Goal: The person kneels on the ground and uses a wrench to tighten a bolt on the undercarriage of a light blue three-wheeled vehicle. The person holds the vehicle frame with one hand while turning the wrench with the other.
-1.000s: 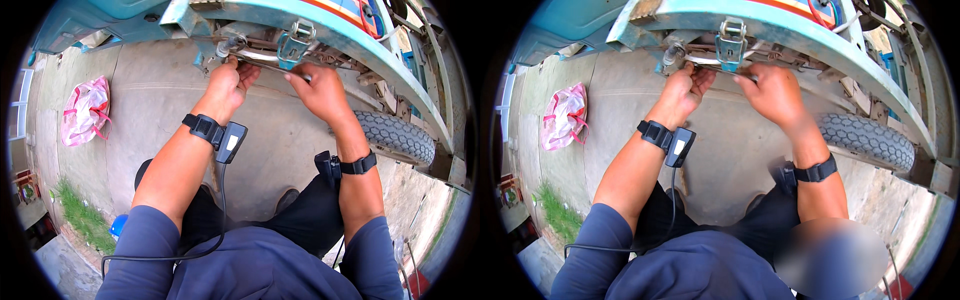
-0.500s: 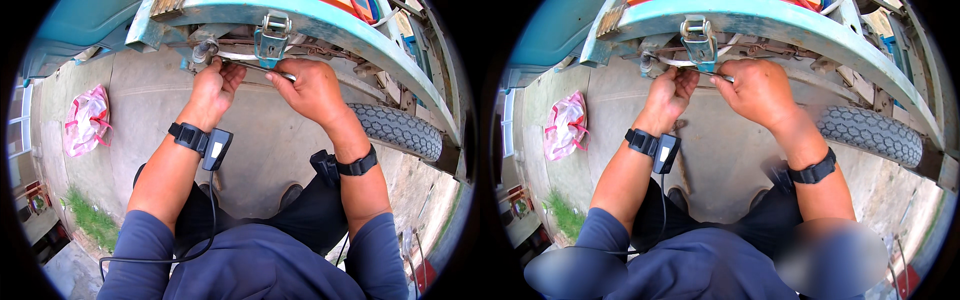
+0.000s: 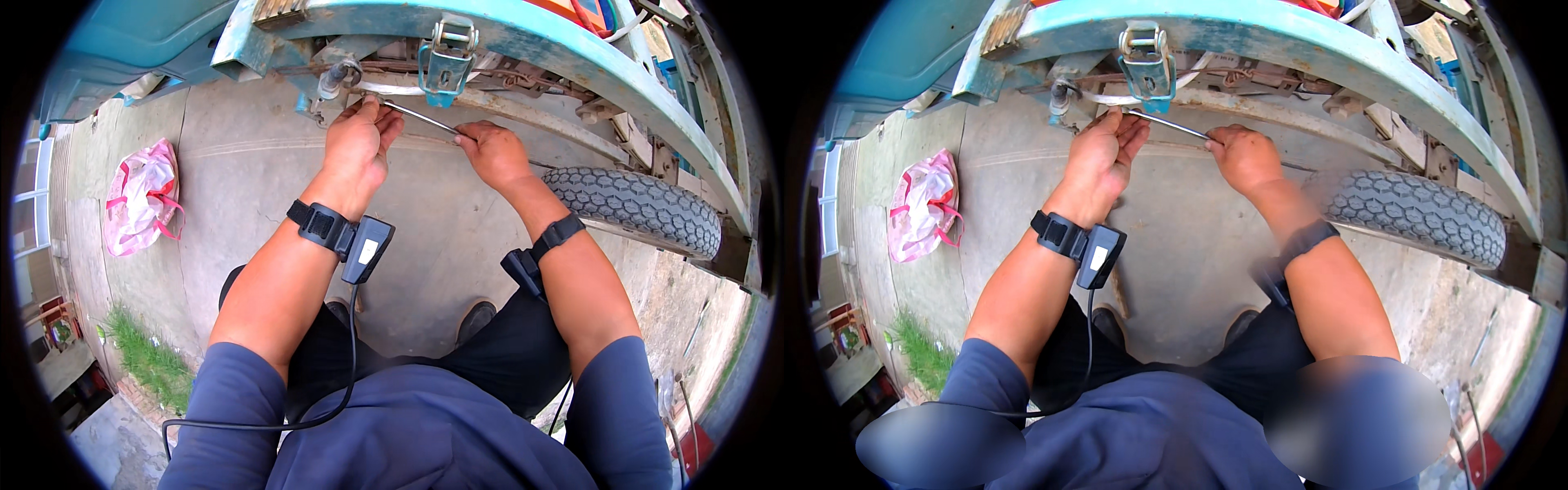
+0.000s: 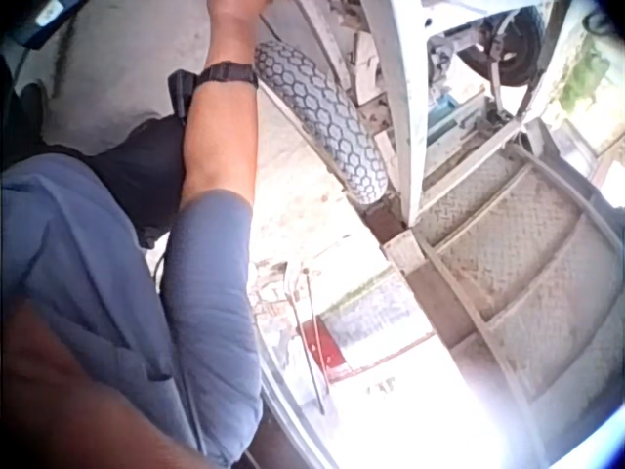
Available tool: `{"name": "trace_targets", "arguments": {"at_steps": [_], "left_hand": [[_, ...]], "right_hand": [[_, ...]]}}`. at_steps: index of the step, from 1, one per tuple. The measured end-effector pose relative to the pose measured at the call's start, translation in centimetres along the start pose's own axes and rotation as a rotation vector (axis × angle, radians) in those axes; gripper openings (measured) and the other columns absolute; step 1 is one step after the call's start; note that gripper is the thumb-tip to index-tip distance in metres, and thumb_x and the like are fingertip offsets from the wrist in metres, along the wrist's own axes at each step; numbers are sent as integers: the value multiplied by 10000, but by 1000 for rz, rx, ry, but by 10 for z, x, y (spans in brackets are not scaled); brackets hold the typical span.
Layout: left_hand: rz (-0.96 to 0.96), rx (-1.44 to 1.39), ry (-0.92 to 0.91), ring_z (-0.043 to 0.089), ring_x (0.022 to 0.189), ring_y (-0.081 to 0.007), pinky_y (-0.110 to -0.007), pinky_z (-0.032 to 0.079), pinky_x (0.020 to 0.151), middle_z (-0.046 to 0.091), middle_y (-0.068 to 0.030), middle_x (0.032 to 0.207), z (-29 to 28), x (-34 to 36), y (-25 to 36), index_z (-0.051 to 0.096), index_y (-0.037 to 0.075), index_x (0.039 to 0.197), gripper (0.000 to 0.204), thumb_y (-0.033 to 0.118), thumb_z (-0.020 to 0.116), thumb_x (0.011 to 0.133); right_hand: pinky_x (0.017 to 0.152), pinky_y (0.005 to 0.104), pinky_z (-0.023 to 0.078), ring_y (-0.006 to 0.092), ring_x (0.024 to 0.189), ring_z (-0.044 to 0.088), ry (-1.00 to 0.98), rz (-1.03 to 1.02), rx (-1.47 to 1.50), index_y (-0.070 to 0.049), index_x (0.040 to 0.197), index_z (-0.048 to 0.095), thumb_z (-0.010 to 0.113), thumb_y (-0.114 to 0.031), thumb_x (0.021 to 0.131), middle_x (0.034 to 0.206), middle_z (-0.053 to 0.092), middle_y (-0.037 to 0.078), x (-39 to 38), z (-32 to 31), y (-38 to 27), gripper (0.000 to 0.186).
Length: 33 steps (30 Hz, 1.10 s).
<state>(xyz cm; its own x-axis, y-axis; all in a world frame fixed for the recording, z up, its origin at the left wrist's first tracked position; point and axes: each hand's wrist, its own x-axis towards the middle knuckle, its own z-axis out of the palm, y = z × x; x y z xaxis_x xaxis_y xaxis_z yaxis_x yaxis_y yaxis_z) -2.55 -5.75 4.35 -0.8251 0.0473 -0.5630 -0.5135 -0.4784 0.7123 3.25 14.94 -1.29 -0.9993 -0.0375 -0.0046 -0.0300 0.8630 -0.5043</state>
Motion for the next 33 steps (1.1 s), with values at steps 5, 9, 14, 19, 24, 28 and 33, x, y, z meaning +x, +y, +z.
{"name": "trace_targets", "arguments": {"at_steps": [5, 9, 14, 19, 24, 28, 33], "left_hand": [[60, -15, 42, 605, 971, -234, -358, 534, 955, 597, -131, 1040, -3, 1, 0, 522, -36, 1135, 226, 157, 524, 1019], [76, -32, 55, 595, 892, -189, -323, 535, 877, 596, -89, 971, -4, 2, -1, 542, 5, 1056, 171, 162, 574, 998], [85, -22, 70, 596, 882, -184, -323, 536, 869, 596, -80, 966, -2, 3, -2, 543, 13, 1050, 166, 166, 578, 996], [110, 27, 77, 611, 944, -212, -353, 538, 920, 599, -106, 1021, -5, 4, -4, 516, -15, 1127, 220, 165, 556, 1007], [140, 59, 124, 578, 806, -135, -289, 536, 788, 590, -46, 913, 1, 4, -7, 561, 34, 981, 154, 185, 590, 993], [173, 94, 149, 568, 769, -124, -274, 532, 750, 589, -47, 887, 2, 8, -8, 567, 33, 961, 148, 176, 589, 993], [192, 146, 165, 592, 817, -147, -286, 538, 786, 606, -60, 924, -1, 8, -10, 563, 19, 1033, 152, 159, 599, 986]], "right_hand": [[901, 443, 496, 351, 1016, 633, -77, 58, 74, -113, 1098, 692, 530, -327, 953, 1073, 685, 145, 15, 16, -6, 305], [939, 440, 476, 352, 1067, 616, -205, 175, 121, -111, 1115, 693, 521, -333, 954, 1098, 686, 155, 23, 8, -16, 324], [952, 440, 468, 358, 1077, 614, -260, 168, 198, -116, 1133, 701, 507, -378, 950, 1108, 687, 161, 33, 15, -10, 374], [937, 440, 469, 360, 1079, 612, -364, 174, 186, -105, 1119, 704, 492, -415, 947, 1128, 679, 165, 39, 10, -16, 414], [940, 443, 462, 378, 1085, 602, -395, 101, 168, -68, 1098, 698, 475, -430, 950, 1131, 670, 189, 47, 16, -9, 450], [951, 447, 452, 394, 1106, 587, -435, 77, 211, -47, 1114, 682, 455, -437, 959, 1148, 659, 202, 54, 22, -8, 477], [978, 446, 433, 391, 1154, 562, -523, 93, 251, -50, 1190, 645, 417, -457, 982, 1231, 627, 199, 59, 22, -16, 511]]}}
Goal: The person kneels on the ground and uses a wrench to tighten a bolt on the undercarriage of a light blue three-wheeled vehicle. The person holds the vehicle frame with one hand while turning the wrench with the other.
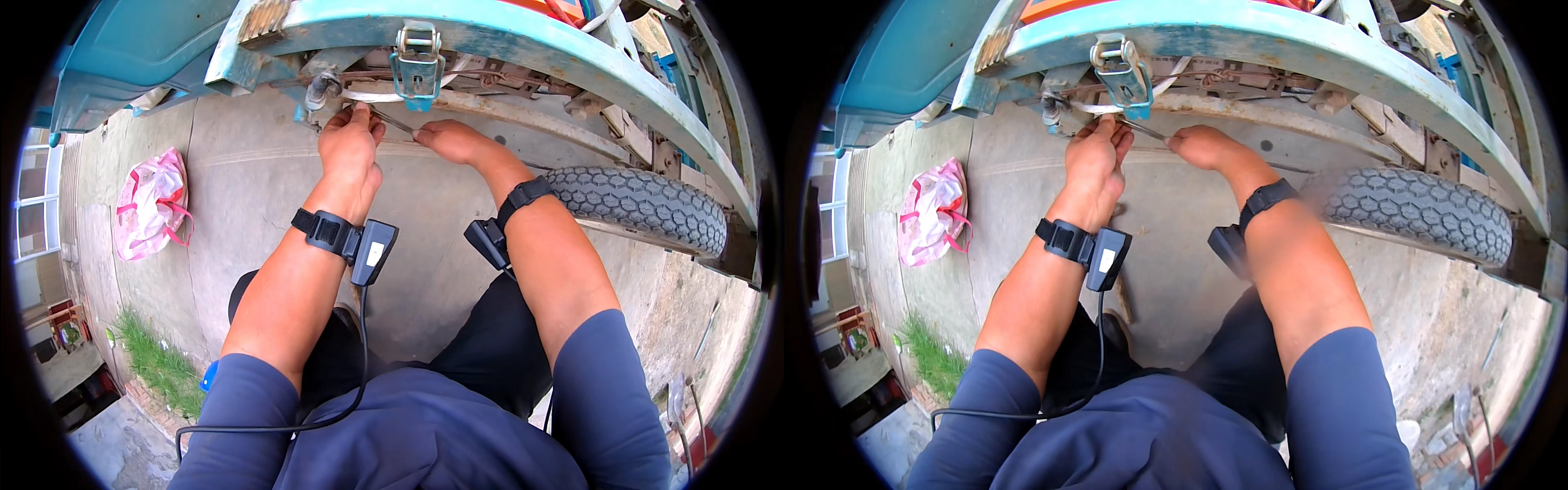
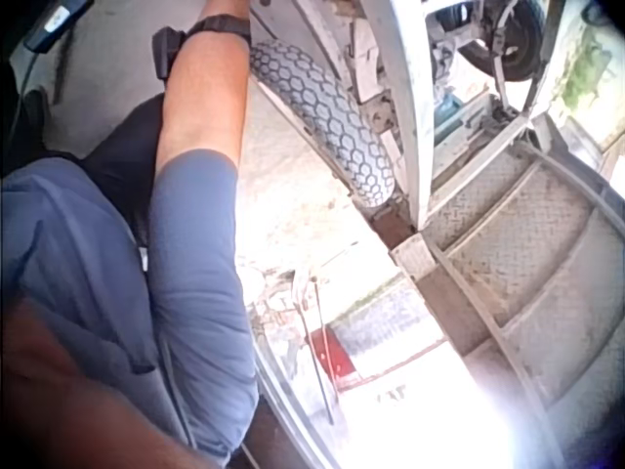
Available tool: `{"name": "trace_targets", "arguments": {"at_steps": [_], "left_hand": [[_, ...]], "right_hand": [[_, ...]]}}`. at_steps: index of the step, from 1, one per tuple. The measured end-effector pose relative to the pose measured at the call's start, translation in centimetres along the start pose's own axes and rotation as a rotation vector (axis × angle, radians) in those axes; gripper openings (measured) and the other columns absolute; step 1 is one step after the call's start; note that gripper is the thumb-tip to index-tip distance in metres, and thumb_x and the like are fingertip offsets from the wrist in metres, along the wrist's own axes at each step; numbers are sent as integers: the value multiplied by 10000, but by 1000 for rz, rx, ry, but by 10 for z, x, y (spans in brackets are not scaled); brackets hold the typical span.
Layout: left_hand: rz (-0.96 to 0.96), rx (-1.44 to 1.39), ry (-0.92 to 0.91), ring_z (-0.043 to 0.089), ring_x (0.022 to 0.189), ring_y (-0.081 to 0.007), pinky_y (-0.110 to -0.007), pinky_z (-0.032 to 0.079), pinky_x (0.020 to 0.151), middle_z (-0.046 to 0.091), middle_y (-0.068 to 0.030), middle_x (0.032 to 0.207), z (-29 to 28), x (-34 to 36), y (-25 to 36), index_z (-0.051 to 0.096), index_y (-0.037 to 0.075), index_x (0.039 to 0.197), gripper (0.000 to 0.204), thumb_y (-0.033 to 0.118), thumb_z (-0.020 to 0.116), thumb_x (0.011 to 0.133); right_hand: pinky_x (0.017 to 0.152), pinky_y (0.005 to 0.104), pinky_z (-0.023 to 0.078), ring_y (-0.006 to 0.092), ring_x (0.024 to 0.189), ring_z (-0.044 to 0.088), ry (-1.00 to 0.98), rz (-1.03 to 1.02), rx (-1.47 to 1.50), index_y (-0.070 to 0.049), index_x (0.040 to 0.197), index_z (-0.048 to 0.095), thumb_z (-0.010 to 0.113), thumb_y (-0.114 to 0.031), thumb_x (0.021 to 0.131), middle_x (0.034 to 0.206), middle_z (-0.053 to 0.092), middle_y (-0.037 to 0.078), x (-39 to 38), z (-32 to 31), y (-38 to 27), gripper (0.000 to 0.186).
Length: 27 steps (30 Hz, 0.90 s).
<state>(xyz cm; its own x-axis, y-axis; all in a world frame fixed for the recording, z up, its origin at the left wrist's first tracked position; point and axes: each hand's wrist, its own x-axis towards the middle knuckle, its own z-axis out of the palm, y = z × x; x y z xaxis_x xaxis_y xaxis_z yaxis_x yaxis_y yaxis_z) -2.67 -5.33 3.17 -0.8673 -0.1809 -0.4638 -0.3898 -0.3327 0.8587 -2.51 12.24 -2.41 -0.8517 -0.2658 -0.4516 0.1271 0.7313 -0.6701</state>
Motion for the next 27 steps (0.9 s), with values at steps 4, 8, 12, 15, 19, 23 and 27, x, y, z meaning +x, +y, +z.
{"name": "trace_targets", "arguments": {"at_steps": [4, 8, 12, 15, 19, 23, 27], "left_hand": [[44, 49, 0, 601, 825, -142, -285, 544, 789, 610, -53, 931, 1, 1, -3, 571, 21, 1042, 158, 156, 618, 976], [63, 45, 30, 580, 789, -120, -269, 527, 746, 603, -39, 922, 5, 0, -4, 576, 13, 1034, 149, 140, 620, 969], [80, 37, 76, 550, 767, -108, -252, 487, 688, 602, -39, 961, 5, 0, -5, 566, -11, 1090, 187, 121, 611, 966], [75, 24, 89, 558, 794, -107, -249, 503, 717, 604, -30, 959, 4, 3, -8, 577, 28, 1068, 152, 125, 626, 962], [57, -48, 78, 564, 848, -105, -241, 505, 754, 608, -23, 1022, 9, -4, -6, 572, 46, 1112, 177, 117, 630, 961], [78, -104, 89, 542, 771, -101, -254, 463, 697, 621, -50, 1016, 10, -7, -5, 536, -29, 1210, 287, 77, 614, 955], [67, -102, 60, 551, 793, -104, -261, 468, 727, 630, -61, 1056, 7, -7, -5, 531, -39, 1226, 305, 78, 614, 957]], "right_hand": [[965, 422, 428, 361, 1125, 571, -34, -16, -6, -66, 1200, 627, 403, -472, 1002, 1224, 627, 183, 10, 2, 1, 504], [947, 409, 432, 331, 1092, 583, -25, -36, -19, -81, 1201, 622, 404, -461, 1010, 1193, 639, 163, 26, 10, 2, 478], [1013, 446, 412, 379, 1203, 541, -113, -58, 31, -60, 1260, 598, 386, -410, 1010, 1306, 586, 195, 32, 11, -10, 479], [992, 426, 421, 355, 1168, 557, -93, -110, 62, -74, 1248, 597, 397, -405, 1009, 1269, 604, 178, 39, 16, -16, 454], [918, 401, 462, 324, 1064, 610, 41, -184, 114, -88, 1202, 604, 435, -394, 1001, 1167, 654, 155, 43, 24, -22, 403], [868, 432, 496, 351, 1013, 643, 177, -201, -29, -87, 1163, 624, 479, -335, 984, 1111, 678, 177, 37, 26, -39, 339], [799, 477, 524, 394, 951, 652, 278, -198, -94, -86, 1037, 656, 498, -261, 939, 1008, 691, 211, 26, 31, -54, 255]]}}
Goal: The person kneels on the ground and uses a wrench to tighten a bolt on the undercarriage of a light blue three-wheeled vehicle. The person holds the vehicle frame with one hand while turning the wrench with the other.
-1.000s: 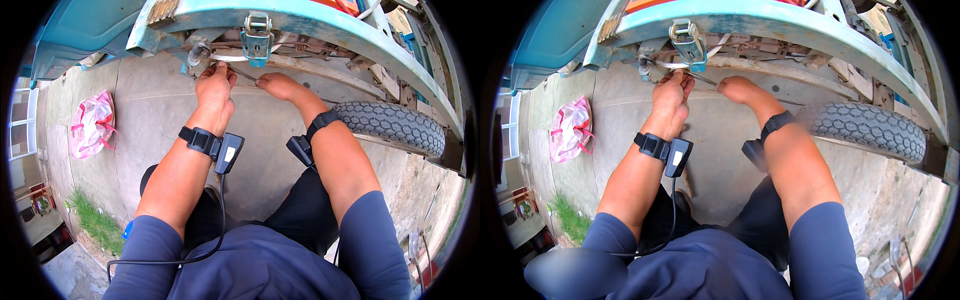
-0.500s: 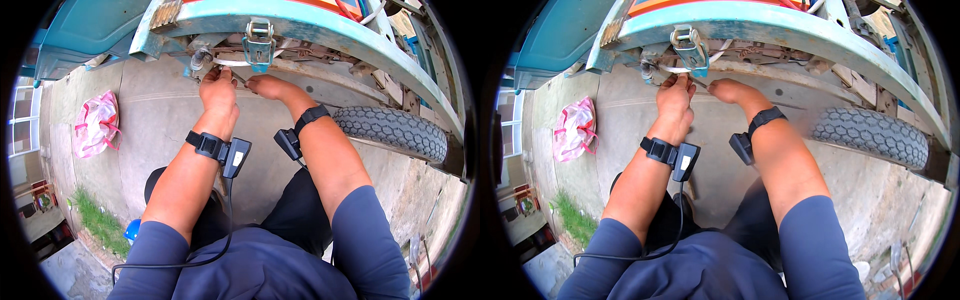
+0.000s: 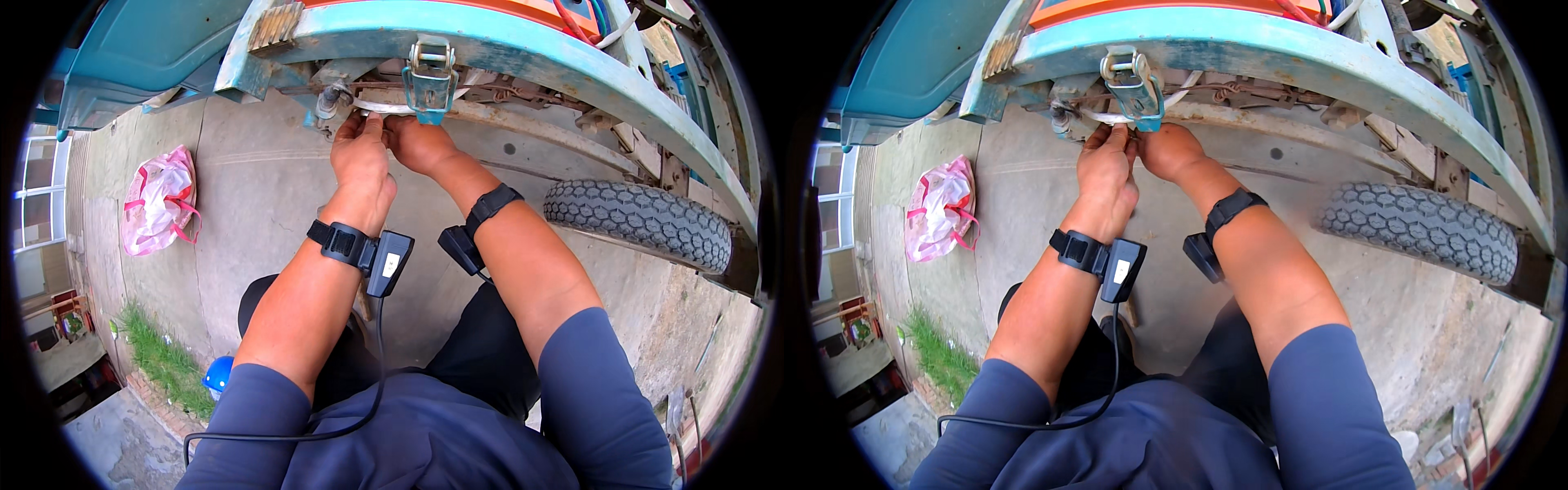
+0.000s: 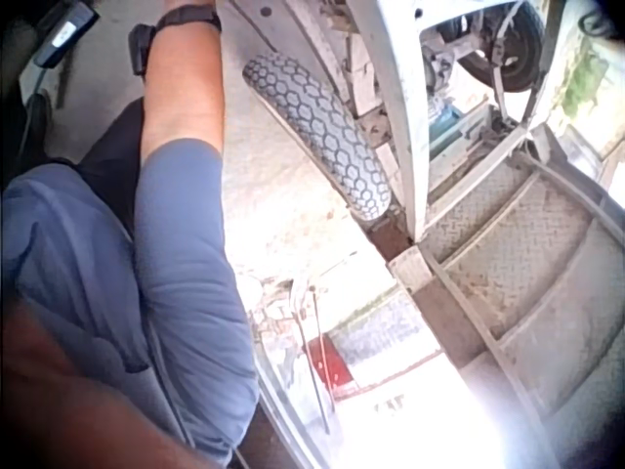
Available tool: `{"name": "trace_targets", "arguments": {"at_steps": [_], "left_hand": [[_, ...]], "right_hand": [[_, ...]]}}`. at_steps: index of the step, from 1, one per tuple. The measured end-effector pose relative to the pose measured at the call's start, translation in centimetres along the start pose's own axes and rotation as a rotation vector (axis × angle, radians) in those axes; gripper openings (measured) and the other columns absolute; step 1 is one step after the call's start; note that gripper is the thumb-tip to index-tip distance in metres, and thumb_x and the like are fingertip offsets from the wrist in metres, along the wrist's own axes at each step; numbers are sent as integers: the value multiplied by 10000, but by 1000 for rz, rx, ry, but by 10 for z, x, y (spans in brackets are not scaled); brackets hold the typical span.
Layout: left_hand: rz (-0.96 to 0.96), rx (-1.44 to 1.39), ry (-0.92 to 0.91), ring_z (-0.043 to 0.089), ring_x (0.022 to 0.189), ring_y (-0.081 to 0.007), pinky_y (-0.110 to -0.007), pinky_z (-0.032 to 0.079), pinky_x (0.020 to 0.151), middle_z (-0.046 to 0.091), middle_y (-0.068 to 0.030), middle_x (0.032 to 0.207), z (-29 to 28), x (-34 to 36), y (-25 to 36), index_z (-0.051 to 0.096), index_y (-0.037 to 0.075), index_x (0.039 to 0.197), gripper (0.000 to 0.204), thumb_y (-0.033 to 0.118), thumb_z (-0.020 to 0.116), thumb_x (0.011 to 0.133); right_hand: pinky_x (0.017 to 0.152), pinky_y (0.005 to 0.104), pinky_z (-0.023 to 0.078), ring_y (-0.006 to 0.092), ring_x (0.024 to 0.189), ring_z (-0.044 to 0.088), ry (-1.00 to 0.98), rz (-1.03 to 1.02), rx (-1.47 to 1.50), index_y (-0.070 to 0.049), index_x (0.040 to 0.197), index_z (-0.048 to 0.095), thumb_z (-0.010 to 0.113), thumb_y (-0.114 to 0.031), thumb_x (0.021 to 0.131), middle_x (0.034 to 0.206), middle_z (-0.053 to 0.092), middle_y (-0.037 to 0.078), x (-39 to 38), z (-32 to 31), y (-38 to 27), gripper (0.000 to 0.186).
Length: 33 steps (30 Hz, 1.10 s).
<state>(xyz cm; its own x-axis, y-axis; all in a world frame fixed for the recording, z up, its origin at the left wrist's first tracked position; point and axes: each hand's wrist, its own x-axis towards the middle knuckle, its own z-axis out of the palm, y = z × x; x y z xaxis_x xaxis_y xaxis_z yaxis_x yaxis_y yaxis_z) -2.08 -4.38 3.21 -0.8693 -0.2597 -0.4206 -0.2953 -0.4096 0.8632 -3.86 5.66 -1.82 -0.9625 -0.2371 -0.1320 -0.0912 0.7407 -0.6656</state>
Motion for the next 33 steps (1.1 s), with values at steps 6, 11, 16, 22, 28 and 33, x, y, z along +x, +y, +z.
{"name": "trace_targets", "arguments": {"at_steps": [6, 11, 16, 22, 28, 33], "left_hand": [[61, 123, 2, 583, 844, -137, -275, 468, 804, 644, -69, 1045, -8, 10, -6, 562, -53, 1204, 310, 110, 638, 951], [77, 264, -21, 585, 854, -130, -265, 462, 803, 669, -74, 982, -7, 2, 3, 628, -54, 1116, 250, 129, 650, 947], [119, 275, -15, 583, 833, -120, -258, 462, 771, 675, -71, 950, -12, 6, 1, 641, -55, 1073, 223, 128, 649, 946], [174, 234, -23, 542, 772, -109, -259, 421, 691, 657, -29, 892, -10, 13, -10, 660, -11, 1023, 195, 169, 649, 950], [173, 348, -76, 539, 760, -102, -257, 419, 676, 645, -30, 888, -8, 13, -11, 630, -9, 1028, 211, 189, 636, 957], [144, 376, -69, 561, 800, -102, -257, 431, 686, 638, -22, 951, -3, 17, -8, 597, 14, 1124, 238, 202, 591, 978]], "right_hand": [[773, 488, 528, 392, 914, 658, 117, 6, 43, -118, 1070, 636, 522, -279, 935, 1001, 691, 197, 4, 10, -5, 238], [771, 487, 530, 396, 917, 656, 95, 27, 40, -125, 1062, 630, 527, -327, 942, 1009, 692, 188, 1, 9, -9, 256], [785, 481, 534, 388, 921, 659, 158, -36, -41, -133, 1088, 640, 542, -363, 931, 1018, 694, 180, 9, 15, 1, 295], [837, 472, 520, 376, 1004, 644, 43, -64, 79, -127, 1092, 661, 534, -335, 923, 1086, 684, 189, 22, 23, 19, 298], [902, 431, 488, 368, 1048, 625, -169, -50, 211, -90, 1127, 671, 556, -301, 900, 1157, 661, 209, 36, 23, 36, 331], [991, 414, 438, 334, 1171, 581, -356, -81, 291, -112, 1261, 613, 513, -388, 951, 1299, 612, 165, 40, 13, 39, 426]]}}
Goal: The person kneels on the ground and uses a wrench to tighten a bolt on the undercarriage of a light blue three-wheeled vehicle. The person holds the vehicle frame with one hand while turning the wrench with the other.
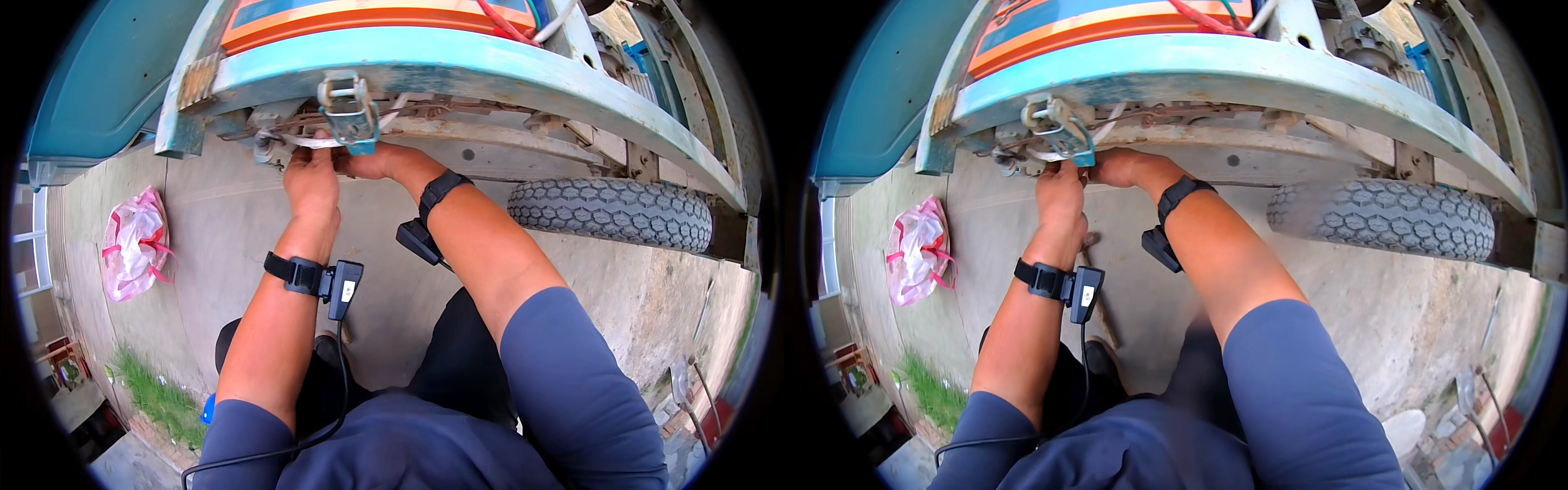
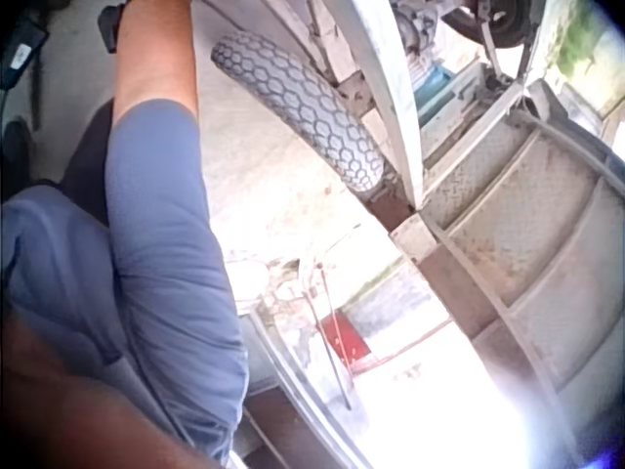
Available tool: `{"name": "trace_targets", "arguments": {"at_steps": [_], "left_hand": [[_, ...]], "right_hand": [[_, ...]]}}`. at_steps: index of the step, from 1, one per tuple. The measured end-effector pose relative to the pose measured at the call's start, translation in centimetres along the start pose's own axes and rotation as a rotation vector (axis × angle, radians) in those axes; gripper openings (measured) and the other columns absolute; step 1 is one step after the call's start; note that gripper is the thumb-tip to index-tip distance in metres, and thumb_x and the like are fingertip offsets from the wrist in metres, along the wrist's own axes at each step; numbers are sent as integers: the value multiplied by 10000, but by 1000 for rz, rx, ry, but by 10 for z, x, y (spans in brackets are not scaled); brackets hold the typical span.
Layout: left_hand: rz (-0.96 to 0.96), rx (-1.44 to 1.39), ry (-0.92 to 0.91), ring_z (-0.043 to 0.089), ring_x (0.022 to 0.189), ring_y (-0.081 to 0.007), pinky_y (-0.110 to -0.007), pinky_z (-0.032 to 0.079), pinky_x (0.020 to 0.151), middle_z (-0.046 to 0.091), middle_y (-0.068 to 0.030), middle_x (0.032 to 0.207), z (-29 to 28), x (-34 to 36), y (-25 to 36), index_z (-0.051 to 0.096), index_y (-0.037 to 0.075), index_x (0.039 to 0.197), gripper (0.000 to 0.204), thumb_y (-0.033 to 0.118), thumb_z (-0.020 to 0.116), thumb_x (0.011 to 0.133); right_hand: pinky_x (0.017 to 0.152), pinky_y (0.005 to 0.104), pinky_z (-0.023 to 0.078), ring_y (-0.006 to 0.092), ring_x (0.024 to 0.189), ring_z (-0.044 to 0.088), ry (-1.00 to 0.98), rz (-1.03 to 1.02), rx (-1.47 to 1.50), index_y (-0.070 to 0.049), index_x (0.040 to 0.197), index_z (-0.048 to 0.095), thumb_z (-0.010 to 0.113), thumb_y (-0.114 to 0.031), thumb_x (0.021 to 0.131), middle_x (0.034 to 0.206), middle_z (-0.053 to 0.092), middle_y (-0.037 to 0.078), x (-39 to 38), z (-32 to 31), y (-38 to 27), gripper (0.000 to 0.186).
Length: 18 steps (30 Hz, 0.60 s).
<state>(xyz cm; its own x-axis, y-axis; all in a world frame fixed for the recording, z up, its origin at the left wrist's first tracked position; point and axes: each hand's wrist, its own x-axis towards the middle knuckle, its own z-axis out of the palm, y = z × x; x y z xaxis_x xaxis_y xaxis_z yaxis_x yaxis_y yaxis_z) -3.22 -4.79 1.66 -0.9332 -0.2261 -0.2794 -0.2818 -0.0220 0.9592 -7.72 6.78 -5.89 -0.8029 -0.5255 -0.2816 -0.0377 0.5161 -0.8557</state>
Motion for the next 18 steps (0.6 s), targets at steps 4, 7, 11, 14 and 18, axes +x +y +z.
{"name": "trace_targets", "arguments": {"at_steps": [4, 7, 11, 14, 18], "left_hand": [[-28, -12, -13, 586, 839, -103, -259, 452, 701, 635, -5, 956, -1, -2, -1, 606, 51, 1109, 188, 189, 564, 989], [-22, -38, 12, 534, 748, -106, -269, 429, 659, 625, -19, 865, -3, 0, -2, 621, 7, 1032, 241, 242, 589, 989], [-21, -66, 34, 485, 675, -98, -272, 384, 598, 587, -8, 782, -3, 2, -4, 617, 0, 969, 188, 185, 579, 984], [2, -107, 13, 515, 693, -105, -272, 405, 594, 603, -22, 809, -8, 6, -13, 605, -3, 994, 144, 133, 559, 977], [-6, -98, -5, 639, 831, -160, -306, 550, 751, 663, -90, 967, -17, 18, -25, 588, -22, 1066, 173, 120, 575, 968]], "right_hand": [[1012, 427, 423, 352, 1214, 553, -58, -20, 25, -121, 1321, 569, 448, -417, 970, 1341, 582, 164, -2, 1, 11, 475], [980, 452, 445, 381, 1175, 572, -34, -10, -41, -103, 1271, 597, 438, -392, 965, 1291, 608, 182, 7, 9, 9, 450], [941, 462, 471, 380, 1106, 610, 15, -19, -123, -77, 1201, 633, 434, -366, 952, 1207, 646, 198, -2, 8, -3, 430], [936, 463, 479, 372, 1093, 621, 57, 15, -182, -76, 1174, 650, 426, -343, 940, 1179, 659, 199, -15, 6, -16, 420], [953, 452, 477, 368, 1114, 613, 60, 79, -304, -77, 1151, 666, 442, -365, 926, 1191, 657, 191, -20, 2, -26, 429]]}}
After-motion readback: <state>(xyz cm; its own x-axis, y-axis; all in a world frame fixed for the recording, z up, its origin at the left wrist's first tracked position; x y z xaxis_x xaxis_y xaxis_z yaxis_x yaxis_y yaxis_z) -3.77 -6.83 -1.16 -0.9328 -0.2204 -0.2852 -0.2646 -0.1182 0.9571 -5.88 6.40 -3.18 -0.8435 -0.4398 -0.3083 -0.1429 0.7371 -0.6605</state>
